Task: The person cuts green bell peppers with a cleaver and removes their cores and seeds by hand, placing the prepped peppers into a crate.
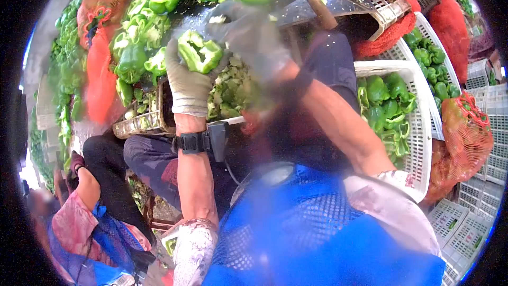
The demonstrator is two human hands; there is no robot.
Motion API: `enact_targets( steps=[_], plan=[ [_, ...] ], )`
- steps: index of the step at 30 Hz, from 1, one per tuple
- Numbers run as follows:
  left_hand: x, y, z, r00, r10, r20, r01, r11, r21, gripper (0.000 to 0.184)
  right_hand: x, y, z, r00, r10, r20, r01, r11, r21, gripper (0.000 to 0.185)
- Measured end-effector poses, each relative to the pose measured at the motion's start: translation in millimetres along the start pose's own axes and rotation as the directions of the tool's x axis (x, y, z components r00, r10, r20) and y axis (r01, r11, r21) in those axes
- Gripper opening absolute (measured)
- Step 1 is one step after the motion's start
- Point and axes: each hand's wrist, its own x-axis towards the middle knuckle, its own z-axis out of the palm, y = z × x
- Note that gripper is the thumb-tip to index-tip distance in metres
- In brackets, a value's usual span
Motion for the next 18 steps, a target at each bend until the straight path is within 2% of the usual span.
enact_targets(
  steps=[1, 2, 3, 4, 5, 7, 9, 11, 12, 15, 18],
  plan=[
    [0.3, -2.3, -6.4, 1.0, -0.003, -0.002, 0.003, 0.996, -0.088, 0.049, 1.1, -7.3, -5.7, 0.999, -0.036, 0.03, 0.042, 0.97, -0.238, 0.027],
    [-0.9, -3.6, -11.4, 1.0, -0.006, 0.013, 0.007, 0.994, -0.108, 0.05, 2.8, -14.9, -11.3, 0.978, -0.116, 0.171, 0.204, 0.67, -0.713, 0.027],
    [-2.1, -3.5, -14.9, 0.999, -0.01, 0.031, 0.014, 0.992, -0.124, 0.05, 5.3, -19.3, -14.7, 0.939, -0.145, 0.312, 0.344, 0.362, -0.867, 0.027],
    [-1.4, -1.8, -16.2, 0.998, -0.013, 0.053, 0.02, 0.99, -0.138, 0.05, 5.7, -20.9, -15.2, 0.901, -0.147, 0.409, 0.432, 0.22, -0.874, 0.027],
    [0.5, -0.5, -16.1, 0.998, 0.008, 0.056, -0.001, 0.993, -0.122, 0.051, 3.4, -17.7, -12.4, 0.86, -0.148, 0.488, 0.508, 0.158, -0.847, 0.027],
    [-1.4, -3.5, -19.0, 0.998, 0.037, 0.049, -0.032, 0.995, -0.092, 0.052, -4.2, -9.9, -5.6, 0.849, -0.104, 0.517, 0.527, 0.221, -0.821, 0.027],
    [-0.7, -5.5, -16.3, 0.995, 0.07, 0.065, -0.067, 0.996, -0.054, 0.054, -8.1, -3.0, 2.8, 0.905, -0.017, 0.425, 0.391, 0.425, -0.816, 0.027],
    [-8.5, -7.2, -12.1, 0.987, 0.113, 0.114, -0.117, 0.993, 0.032, 0.052, -12.9, -7.1, 6.8, 0.953, 0.255, 0.164, -0.059, 0.686, -0.725, 0.028],
    [-12.3, -7.9, -10.7, 0.982, 0.132, 0.137, -0.143, 0.987, 0.074, 0.052, -16.7, -12.3, 11.6, 0.909, 0.413, 0.062, -0.294, 0.739, -0.606, 0.029],
    [-12.8, -9.7, -11.4, 0.985, 0.128, 0.114, -0.137, 0.987, 0.081, 0.052, -25.9, -34.2, 14.6, 0.836, 0.54, 0.097, -0.435, 0.761, -0.482, 0.028],
    [-13.5, -9.2, -12.9, 0.979, 0.136, 0.149, -0.154, 0.981, 0.118, 0.051, -30.6, -56.0, 32.3, 0.816, 0.577, 0.032, -0.461, 0.682, -0.568, 0.028]
  ],
)
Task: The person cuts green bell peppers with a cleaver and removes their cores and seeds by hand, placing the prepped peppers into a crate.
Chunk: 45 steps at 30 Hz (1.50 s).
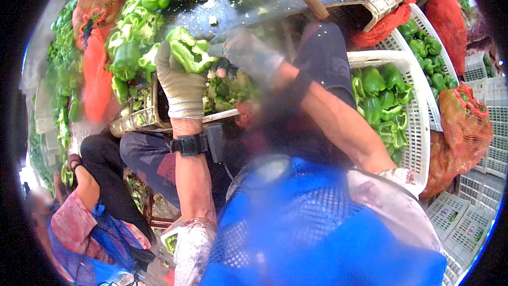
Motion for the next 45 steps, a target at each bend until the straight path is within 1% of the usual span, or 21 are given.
enact_targets(
  steps=[3, 6, 9, 15, 18, 19, 21, 23, 24, 25, 27, 30, 32, 34, 36, 37, 38, 40, 41, 44, 45],
  plan=[
    [5.8, -5.9, -11.7, 0.993, 0.086, -0.079, -0.069, 0.977, 0.201, 0.049, 17.1, 26.7, -7.1, 0.916, -0.402, 0.011, 0.392, 0.886, -0.247, 0.028],
    [3.3, 1.8, -10.2, 0.981, -0.174, -0.085, 0.162, 0.977, -0.136, 0.046, 8.5, 19.5, -8.3, 0.994, -0.105, -0.001, 0.103, 0.981, -0.167, 0.03],
    [-1.5, 1.7, -5.6, 0.946, -0.302, -0.115, 0.262, 0.925, -0.274, 0.044, -2.0, 14.8, 5.9, 0.884, -0.415, -0.215, 0.319, 0.871, -0.373, 0.031],
    [-5.6, -2.0, -0.5, 0.969, -0.172, -0.176, 0.161, 0.984, -0.075, 0.041, 6.6, 28.0, -0.2, 0.771, -0.607, 0.192, 0.468, 0.336, -0.818, 0.032],
    [-5.9, -13.5, 8.0, 0.994, -0.045, -0.103, 0.045, 0.999, -0.004, 0.037, -0.8, 32.5, -16.7, 0.659, -0.709, 0.252, 0.645, 0.359, -0.675, 0.029],
    [-7.5, -18.1, 13.0, 0.996, 0.063, -0.067, -0.046, 0.973, 0.224, 0.037, -9.6, 21.4, -18.4, 0.656, -0.727, 0.202, 0.654, 0.415, -0.632, 0.026],
    [-5.5, -20.4, 6.6, 0.996, 0.016, -0.085, 0.008, 0.961, 0.275, 0.038, -36.5, -0.6, -23.3, 0.826, -0.56, 0.065, 0.502, 0.678, -0.537, 0.029],
    [-12.0, 0.4, 7.3, 0.978, -0.149, -0.149, 0.168, 0.979, 0.12, 0.036, -83.6, -37.5, -34.2, 0.887, -0.45, -0.098, 0.263, 0.67, -0.694, 0.03],
    [-13.5, 16.9, -6.6, 0.989, 0.137, -0.052, -0.079, 0.798, 0.598, 0.031, -108.9, -49.6, -49.7, 0.894, -0.409, -0.184, 0.125, 0.621, -0.774, 0.031],
    [-3.5, 28.8, -18.4, 0.891, 0.321, -0.323, -0.09, 0.82, 0.565, 0.025, -131.4, -44.4, -79.5, 0.885, -0.394, -0.249, -0.008, 0.522, -0.853, 0.03],
    [-1.0, 51.3, -33.4, 0.651, 0.601, -0.464, -0.238, 0.742, 0.627, 0.025, -173.8, -43.9, -118.9, 0.855, -0.358, -0.375, -0.295, 0.258, -0.92, 0.032],
    [18.9, 71.3, -75.1, 0.628, 0.634, -0.451, -0.136, 0.66, 0.739, 0.038, -197.8, -21.1, -150.1, 0.723, -0.239, -0.649, -0.387, 0.638, -0.666, 0.033],
    [31.4, 75.4, -89.1, 0.681, 0.687, -0.253, -0.02, 0.362, 0.932, 0.043, -179.6, -23.9, -124.0, 0.786, -0.315, -0.533, -0.351, 0.482, -0.803, 0.031],
    [35.0, 72.1, -87.6, 0.746, 0.649, -0.152, 0.035, 0.191, 0.981, 0.045, -142.0, -24.8, -97.0, 0.89, -0.157, -0.429, -0.249, 0.62, -0.744, 0.031],
    [30.4, 67.8, -74.4, 0.804, 0.574, -0.157, 0.058, 0.186, 0.981, 0.046, -95.6, -26.0, -48.9, 0.858, -0.508, -0.074, 0.175, 0.425, -0.888, 0.027],
    [34.7, 60.5, -88.3, 0.78, 0.624, -0.051, 0.03, 0.045, 0.999, 0.042, -70.4, -21.7, -41.0, 0.825, -0.559, 0.082, 0.322, 0.346, -0.881, 0.025],
    [34.7, 55.4, -88.5, 0.768, 0.638, -0.042, -0.003, 0.069, 0.998, 0.037, -45.2, -17.3, -33.2, 0.769, -0.594, 0.236, 0.462, 0.263, -0.847, 0.023],
    [19.3, 50.4, -59.0, 0.758, 0.645, -0.097, -0.05, 0.205, 0.977, 0.029, 12.2, 4.0, -7.9, 0.754, -0.619, 0.22, 0.568, 0.448, -0.69, 0.025],
    [16.6, 44.8, -58.0, 0.759, 0.633, -0.152, -0.079, 0.322, 0.943, 0.026, 31.5, 5.9, 3.4, 0.703, -0.632, 0.325, 0.65, 0.388, -0.653, 0.027],
    [11.0, 30.5, -48.0, 0.791, 0.547, -0.274, -0.13, 0.588, 0.798, 0.02, 58.1, -3.9, 45.7, 0.893, -0.419, 0.162, 0.393, 0.555, -0.733, 0.034],
    [11.0, 21.0, -47.7, 0.764, 0.593, -0.256, -0.154, 0.552, 0.819, 0.019, 62.4, 5.2, 46.4, 0.849, -0.495, 0.186, 0.425, 0.429, -0.797, 0.035]
  ],
)
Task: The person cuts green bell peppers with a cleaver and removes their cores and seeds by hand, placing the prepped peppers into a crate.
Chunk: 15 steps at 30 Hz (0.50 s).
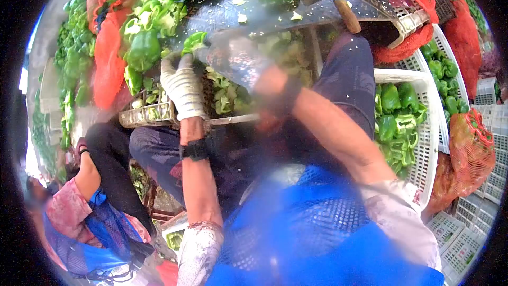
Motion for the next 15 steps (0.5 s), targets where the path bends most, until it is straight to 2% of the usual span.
enact_targets(
  steps=[2, 3, 4, 5, 6, 8, 10, 11, 13, 14, 15],
  plan=[
    [-18.3, 1.8, 10.5, 0.998, 0.042, -0.038, -0.04, 0.997, 0.069, 0.019, -5.7, 11.8, 22.1, 0.985, -0.152, -0.082, 0.127, 0.959, -0.252, 0.036],
    [-34.5, 21.6, 20.6, 0.997, -0.064, -0.049, 0.06, 0.996, -0.068, 0.021, -6.0, 3.6, 15.6, 0.992, 0.069, -0.102, -0.073, 0.997, -0.034, 0.035],
    [-40.4, 17.1, 26.4, 0.998, -0.023, -0.054, 0.019, 0.996, -0.087, 0.022, -5.9, -13.0, 1.1, 0.955, 0.289, -0.075, -0.271, 0.945, 0.183, 0.035],
    [-45.8, 13.2, 32.6, 0.998, 0.018, -0.061, -0.024, 0.994, -0.108, 0.022, -6.5, -21.0, -7.8, 0.875, 0.484, -0.006, -0.445, 0.81, 0.381, 0.034],
    [-54.7, 19.8, 41.9, 0.996, -0.061, -0.061, 0.041, 0.954, -0.296, 0.022, -7.9, -13.5, -5.1, 0.873, 0.487, 0.011, -0.415, 0.733, 0.539, 0.033],
    [-58.7, 14.1, 49.3, 0.999, 0.013, -0.036, -0.022, 0.962, -0.271, 0.022, -9.4, 6.2, 2.9, 0.877, 0.479, 0.04, -0.315, 0.51, 0.801, 0.032],
    [-63.4, 9.5, 53.2, 0.993, 0.12, 0.006, -0.115, 0.964, -0.241, 0.021, -10.7, 8.4, -0.4, 0.858, 0.51, 0.066, -0.345, 0.475, 0.81, 0.033],
    [-64.3, 8.6, 50.2, 0.999, 0.032, 0.032, -0.02, 0.946, -0.323, 0.02, -12.2, 9.2, -1.6, 0.848, 0.524, 0.082, -0.361, 0.456, 0.814, 0.033],
    [-58.4, 14.2, 37.4, 0.985, -0.137, 0.105, 0.171, 0.868, -0.465, 0.018, -15.2, 12.5, -5.1, 0.884, 0.457, 0.1, -0.358, 0.521, 0.775, 0.034],
    [-50.3, 8.6, 32.9, 0.995, -0.072, 0.065, 0.091, 0.914, -0.395, 0.019, -16.8, 13.6, -5.6, 0.899, 0.423, 0.113, -0.355, 0.551, 0.755, 0.035],
    [-45.7, 34.1, 22.0, 0.918, -0.333, 0.215, 0.386, 0.623, -0.681, 0.022, -20.2, 11.2, -4.0, 0.926, 0.369, 0.077, -0.305, 0.613, 0.729, 0.035]
  ],
)
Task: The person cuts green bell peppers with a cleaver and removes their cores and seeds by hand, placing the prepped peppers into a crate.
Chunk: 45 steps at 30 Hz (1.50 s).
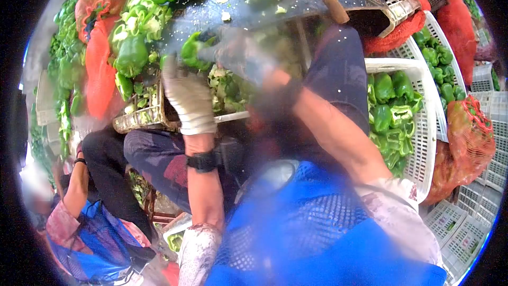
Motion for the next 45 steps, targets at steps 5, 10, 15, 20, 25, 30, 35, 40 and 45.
enact_targets(
  steps=[5, 10, 15, 20, 25, 30, 35, 40, 45],
  plan=[
    [25.6, 8.8, -31.4, 0.917, 0.028, 0.397, -0.276, 0.764, 0.584, 0.03, -20.6, 2.5, 11.1, 0.957, -0.245, 0.153, 0.281, 0.915, -0.289, 0.037],
    [34.3, 0.7, -29.8, 0.98, -0.027, 0.199, -0.011, 0.983, 0.184, 0.036, -27.4, -10.4, 19.5, 0.98, -0.19, -0.05, 0.154, 0.901, -0.406, 0.042],
    [15.5, 3.5, -16.4, 0.978, -0.096, 0.187, 0.058, 0.979, 0.197, 0.038, -24.3, 3.6, 20.5, 0.87, -0.488, -0.068, 0.333, 0.684, -0.65, 0.048],
    [7.5, -0.1, -22.5, 0.886, 0.171, 0.431, -0.392, 0.772, 0.5, 0.043, -24.8, -21.1, 11.3, 0.986, -0.162, 0.028, 0.158, 0.886, -0.436, 0.052],
    [-16.2, 3.4, -16.6, 0.838, 0.149, 0.525, -0.528, 0.465, 0.711, 0.066, -21.1, -3.8, 3.8, 0.98, -0.161, 0.12, 0.2, 0.837, -0.51, 0.045],
    [-15.3, 24.4, -18.1, 0.733, 0.052, 0.679, -0.657, 0.313, 0.686, 0.06, -33.0, -32.0, -3.1, 0.958, 0.112, 0.263, -0.023, 0.947, -0.321, 0.035],
    [-0.9, 23.0, -32.9, 0.618, 0.089, 0.781, -0.763, 0.306, 0.569, 0.063, -39.9, -51.5, -0.5, 0.942, 0.166, 0.291, -0.03, 0.907, -0.421, 0.033],
    [-8.7, 10.3, -42.3, 0.68, 0.082, 0.729, -0.67, 0.473, 0.572, 0.066, -34.1, -14.2, -1.5, 0.933, 0.085, 0.35, 0.022, 0.957, -0.29, 0.034],
    [-10.0, -0.4, -49.5, 0.784, 0.068, 0.617, -0.589, 0.393, 0.706, 0.064, -41.2, -6.0, 10.3, 0.98, 0.003, 0.2, 0.074, 0.923, -0.378, 0.034]
  ],
)
